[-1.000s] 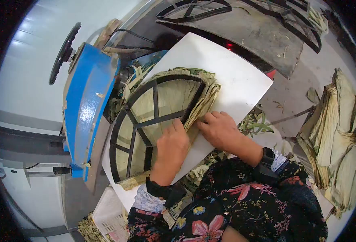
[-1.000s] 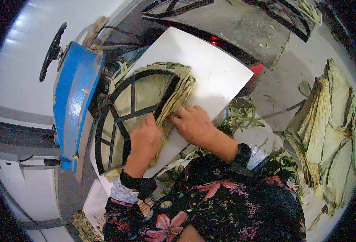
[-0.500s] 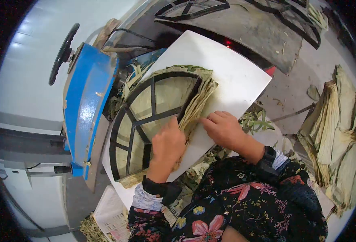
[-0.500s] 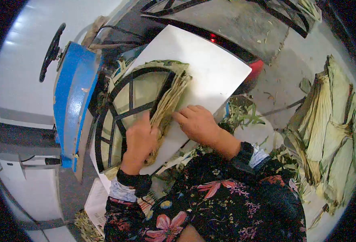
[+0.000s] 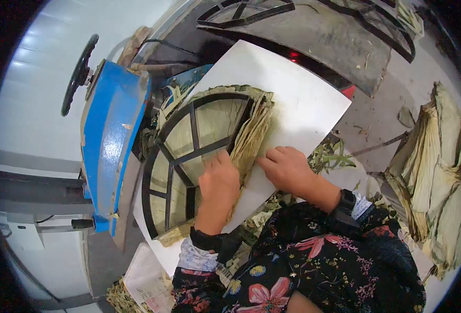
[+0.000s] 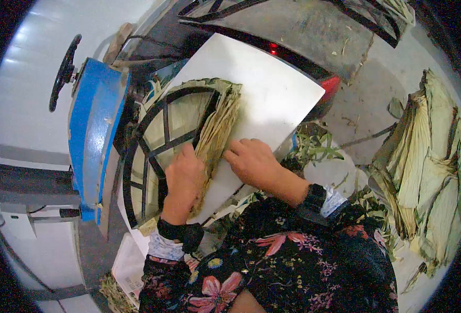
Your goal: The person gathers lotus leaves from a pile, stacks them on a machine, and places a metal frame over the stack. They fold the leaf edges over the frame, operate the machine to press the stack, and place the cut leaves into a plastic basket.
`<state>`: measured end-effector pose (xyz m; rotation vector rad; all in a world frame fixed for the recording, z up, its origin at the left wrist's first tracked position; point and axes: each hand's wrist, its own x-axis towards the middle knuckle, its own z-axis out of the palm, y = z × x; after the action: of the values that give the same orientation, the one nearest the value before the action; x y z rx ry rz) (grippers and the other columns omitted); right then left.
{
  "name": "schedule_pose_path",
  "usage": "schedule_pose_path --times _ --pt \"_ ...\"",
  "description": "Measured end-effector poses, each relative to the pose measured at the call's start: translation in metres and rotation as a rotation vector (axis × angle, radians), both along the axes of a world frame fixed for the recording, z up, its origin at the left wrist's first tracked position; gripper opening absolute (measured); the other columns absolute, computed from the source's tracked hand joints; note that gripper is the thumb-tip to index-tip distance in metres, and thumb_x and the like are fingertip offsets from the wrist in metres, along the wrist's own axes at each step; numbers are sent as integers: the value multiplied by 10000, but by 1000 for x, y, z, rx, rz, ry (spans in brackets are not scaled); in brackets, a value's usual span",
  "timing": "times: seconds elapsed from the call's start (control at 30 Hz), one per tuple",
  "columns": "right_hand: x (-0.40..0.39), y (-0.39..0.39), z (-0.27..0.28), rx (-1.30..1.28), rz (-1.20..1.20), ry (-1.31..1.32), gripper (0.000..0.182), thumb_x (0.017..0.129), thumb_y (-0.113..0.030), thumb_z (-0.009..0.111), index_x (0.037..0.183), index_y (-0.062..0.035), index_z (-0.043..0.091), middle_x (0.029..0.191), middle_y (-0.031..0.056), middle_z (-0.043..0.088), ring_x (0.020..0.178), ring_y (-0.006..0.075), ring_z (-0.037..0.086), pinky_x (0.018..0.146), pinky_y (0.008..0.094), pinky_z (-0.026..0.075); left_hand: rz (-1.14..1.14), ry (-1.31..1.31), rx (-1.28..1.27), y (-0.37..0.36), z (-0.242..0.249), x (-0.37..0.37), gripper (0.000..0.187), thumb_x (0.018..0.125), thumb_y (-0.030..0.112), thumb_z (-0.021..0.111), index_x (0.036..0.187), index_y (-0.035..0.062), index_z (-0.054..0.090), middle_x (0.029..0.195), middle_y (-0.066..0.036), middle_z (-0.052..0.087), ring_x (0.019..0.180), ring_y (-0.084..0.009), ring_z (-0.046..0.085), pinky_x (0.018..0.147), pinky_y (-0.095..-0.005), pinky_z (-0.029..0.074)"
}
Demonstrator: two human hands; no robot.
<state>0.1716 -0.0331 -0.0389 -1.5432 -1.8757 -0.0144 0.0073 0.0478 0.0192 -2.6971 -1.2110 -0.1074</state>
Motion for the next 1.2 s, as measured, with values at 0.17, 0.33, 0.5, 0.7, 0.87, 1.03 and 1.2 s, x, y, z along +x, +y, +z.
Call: schedule_pose_path --times 0.17,0.33,0.5,0.7,0.87,1.03,1.2 --pt "-5 0 2 42 -54 27 232 662 -96 595 892 -121 594 710 27 499 663 221 553 567 349 448 46 -3 -11 -1 2 3 180 764 112 550 899 19 474 756 -144 593 756 -337 615 598 -437 516" --pt "-8 3 4 7 -114 -5 280 677 -104 588 956 -122 597 745 24 529 660 218 562 568 350 451 107 22 -1 -2 -5 6 351 746 205 638 975 3 465 783 -185 613 736 -357 613 616 -450 502" --pt "-9 4 9 -44 -93 -38 327 702 -115 577 1026 -139 608 769 21 538 651 220 570 555 364 455 67 -11 -37 -10 9 11 502 725 288 690 1045 -9 441 800 -178 616 756 -352 615 632 -444 507" --pt "-7 1 12 -37 -79 -19 316 711 -112 574 1024 -137 610 762 30 538 663 228 582 568 359 467 63 61 41 -6 -1 9 449 741 210 646 1066 -36 455 803 -131 600 751 -285 613 581 -369 519" --pt "-7 3 2 -51 -92 10 273 709 -112 578 980 -124 611 759 38 537 670 235 581 567 363 465 -38 72 65 1 10 3 250 758 121 562 962 -4 491 705 -108 611 645 -284 630 496 -370 508" --pt "-8 5 1 -46 -88 57 163 727 -125 544 877 -81 588 760 70 536 704 269 586 589 403 475 -58 21 47 -1 5 1 263 757 108 551 974 -29 493 679 -116 606 632 -298 625 506 -383 509" --pt "-5 2 -1 -10 -76 5 253 681 -108 578 931 -116 612 733 23 515 648 222 553 555 365 452 38 49 8 -9 3 7 450 723 206 638 1063 -32 465 778 -160 601 718 -328 606 612 -409 506"
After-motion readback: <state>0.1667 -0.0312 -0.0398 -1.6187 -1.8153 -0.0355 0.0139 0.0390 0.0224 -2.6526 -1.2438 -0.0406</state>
